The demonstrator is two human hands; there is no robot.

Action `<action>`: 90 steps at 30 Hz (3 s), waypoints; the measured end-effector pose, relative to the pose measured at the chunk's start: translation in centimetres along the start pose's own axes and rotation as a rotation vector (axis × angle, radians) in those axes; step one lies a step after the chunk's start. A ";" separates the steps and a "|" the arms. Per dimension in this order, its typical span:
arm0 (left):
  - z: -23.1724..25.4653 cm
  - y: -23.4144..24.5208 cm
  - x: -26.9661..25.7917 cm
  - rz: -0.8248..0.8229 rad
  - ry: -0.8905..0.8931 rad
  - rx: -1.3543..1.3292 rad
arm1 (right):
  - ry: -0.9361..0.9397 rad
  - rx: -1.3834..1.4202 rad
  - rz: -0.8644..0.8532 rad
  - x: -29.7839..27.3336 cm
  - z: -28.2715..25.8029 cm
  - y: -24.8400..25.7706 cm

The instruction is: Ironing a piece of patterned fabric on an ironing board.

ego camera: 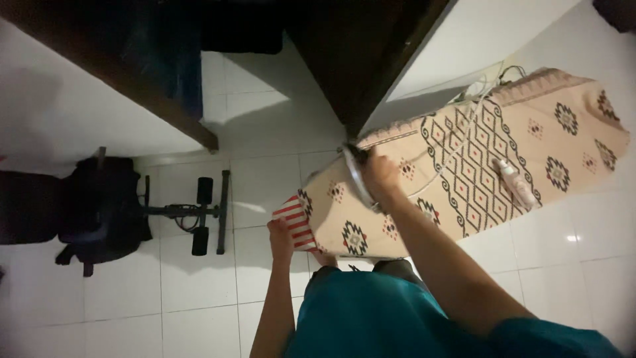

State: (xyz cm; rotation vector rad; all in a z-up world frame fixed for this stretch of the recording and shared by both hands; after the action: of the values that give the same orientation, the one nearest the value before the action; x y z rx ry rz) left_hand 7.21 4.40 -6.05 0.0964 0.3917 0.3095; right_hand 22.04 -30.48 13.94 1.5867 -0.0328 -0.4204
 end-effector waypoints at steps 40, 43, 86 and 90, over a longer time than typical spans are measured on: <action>3.6 0.9 -3.6 0.230 0.004 0.023 | 0.425 -0.067 -0.346 -8.8 -4.2 2.1; 4.1 0.7 -4.1 0.216 0.002 -0.009 | 0.517 -0.181 -0.407 -11.3 -4.9 -3.1; -0.4 1.0 -2.5 0.109 0.151 -0.442 | 0.919 -0.412 -0.301 -15.5 -5.5 -3.8; 1.5 1.2 -2.8 0.055 0.116 -0.391 | 0.687 -0.341 -0.279 -13.5 -3.5 -3.2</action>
State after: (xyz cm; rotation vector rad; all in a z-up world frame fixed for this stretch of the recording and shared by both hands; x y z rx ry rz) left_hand 5.02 4.61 -3.53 -0.2955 0.4374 0.4423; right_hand 9.73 -23.22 14.10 1.3270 0.7536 -0.0683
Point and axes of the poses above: each hand's wrist, its own x-axis towards the middle knuckle, its own y-axis out of the back of the hand, z = x × y, the point moved 8 cm from there along x, towards the middle knuckle, and after that the axes turned 11 degrees about -x, right-handed, at the moved point
